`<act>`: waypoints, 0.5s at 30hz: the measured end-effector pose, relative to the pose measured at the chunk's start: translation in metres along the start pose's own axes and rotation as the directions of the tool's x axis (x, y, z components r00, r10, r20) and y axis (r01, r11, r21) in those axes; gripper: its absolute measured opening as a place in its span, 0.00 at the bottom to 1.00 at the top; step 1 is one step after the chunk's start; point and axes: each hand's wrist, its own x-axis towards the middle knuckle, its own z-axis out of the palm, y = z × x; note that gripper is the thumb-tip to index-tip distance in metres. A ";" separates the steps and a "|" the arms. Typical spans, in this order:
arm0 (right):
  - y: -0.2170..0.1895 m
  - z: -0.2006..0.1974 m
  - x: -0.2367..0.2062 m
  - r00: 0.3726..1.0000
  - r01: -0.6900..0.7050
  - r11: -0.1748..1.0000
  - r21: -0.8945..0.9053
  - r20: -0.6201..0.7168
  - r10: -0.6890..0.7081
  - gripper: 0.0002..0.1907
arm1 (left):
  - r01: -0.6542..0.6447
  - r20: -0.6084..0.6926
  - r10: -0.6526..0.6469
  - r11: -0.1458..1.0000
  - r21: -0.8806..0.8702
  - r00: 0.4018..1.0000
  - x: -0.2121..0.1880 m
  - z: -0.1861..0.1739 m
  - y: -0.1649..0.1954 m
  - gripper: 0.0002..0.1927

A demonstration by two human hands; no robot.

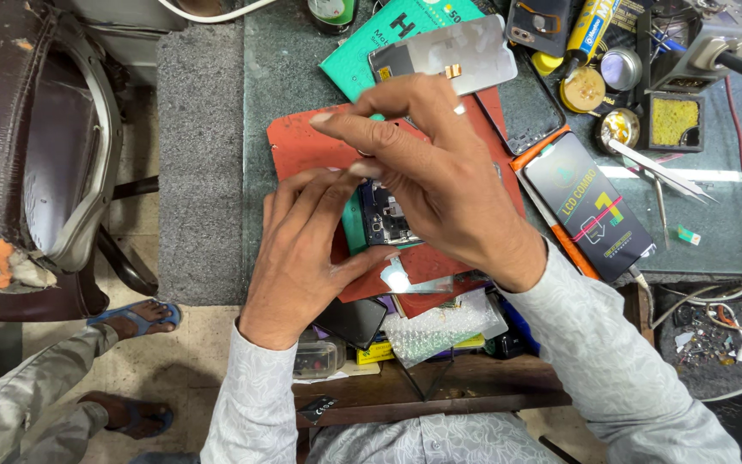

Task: The person disassembles a smartphone by removing screws and detaching internal components. They handle the phone, a screwdriver, and various small parts on a cluttered workbench.

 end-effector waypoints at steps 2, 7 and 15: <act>-0.002 0.000 0.003 1.000 0.002 1.000 0.000 -0.002 -0.002 0.22 | 0.007 0.003 -0.007 1.000 -0.012 1.000 0.000 0.000 0.001 0.42; 0.000 -0.006 0.004 0.999 0.000 1.000 -0.022 0.044 0.001 0.26 | -0.009 -0.006 0.009 1.000 -0.002 1.000 0.003 0.000 0.005 0.41; 0.134 -0.043 -0.028 0.888 -0.274 0.955 0.113 -0.352 0.297 0.10 | 0.000 0.016 0.000 1.000 -0.002 1.000 0.008 -0.001 0.009 0.47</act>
